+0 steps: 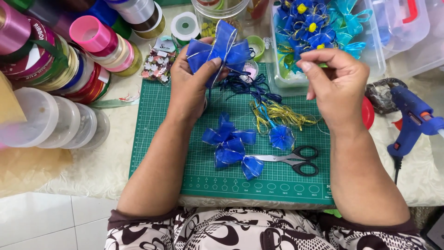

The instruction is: The person is assembling small decorative blue bows by applying hot glue and attaching yellow decorative elements on a craft mat.

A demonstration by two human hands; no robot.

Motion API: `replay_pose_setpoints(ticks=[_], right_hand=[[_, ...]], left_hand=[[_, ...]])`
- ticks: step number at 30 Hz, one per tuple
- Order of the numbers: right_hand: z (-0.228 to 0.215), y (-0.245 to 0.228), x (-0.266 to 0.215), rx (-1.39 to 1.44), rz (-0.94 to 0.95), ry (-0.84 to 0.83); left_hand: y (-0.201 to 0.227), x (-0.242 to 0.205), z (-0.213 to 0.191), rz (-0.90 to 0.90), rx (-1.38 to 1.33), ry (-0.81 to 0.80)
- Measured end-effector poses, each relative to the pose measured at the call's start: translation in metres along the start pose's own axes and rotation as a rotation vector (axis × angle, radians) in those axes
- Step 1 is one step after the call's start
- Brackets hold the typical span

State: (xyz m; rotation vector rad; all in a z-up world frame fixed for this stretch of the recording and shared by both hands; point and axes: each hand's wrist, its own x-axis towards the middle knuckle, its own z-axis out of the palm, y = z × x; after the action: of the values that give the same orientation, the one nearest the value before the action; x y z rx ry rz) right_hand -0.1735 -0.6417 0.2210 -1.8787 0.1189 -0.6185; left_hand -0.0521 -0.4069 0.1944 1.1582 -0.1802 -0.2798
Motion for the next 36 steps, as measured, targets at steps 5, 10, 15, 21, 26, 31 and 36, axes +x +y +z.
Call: replay_pose_setpoints(ticks=[5,10,15,21,26,31,36], right_hand=[[0.018,-0.02,0.001,-0.214,-0.001,-0.268],[0.048,0.008,0.006,-0.434,-0.213,-0.475],[0.085,0.013,0.021,-0.532,-0.506,-0.383],[0.11,0.039,0.035,-0.69,-0.465,-0.435],[0.081,0.023,0.03,-0.572,-0.467,-0.439],[0.054,-0.009,0.024,-0.415,-0.499,-0.37],[0.035,-0.052,0.03,-0.619,0.15,-1.238]], left_hand=[[-0.009,0.01,-0.011,0.101,-0.078,0.03],[-0.005,0.015,-0.017,0.107,-0.109,0.137],[-0.006,0.017,-0.018,0.181,-0.147,0.21],[-0.006,0.014,-0.017,0.23,-0.045,0.167],[-0.006,0.019,-0.023,0.213,-0.046,0.185],[-0.01,0.021,-0.025,0.182,-0.079,0.195],[-0.01,0.024,-0.026,0.154,-0.082,0.219]])
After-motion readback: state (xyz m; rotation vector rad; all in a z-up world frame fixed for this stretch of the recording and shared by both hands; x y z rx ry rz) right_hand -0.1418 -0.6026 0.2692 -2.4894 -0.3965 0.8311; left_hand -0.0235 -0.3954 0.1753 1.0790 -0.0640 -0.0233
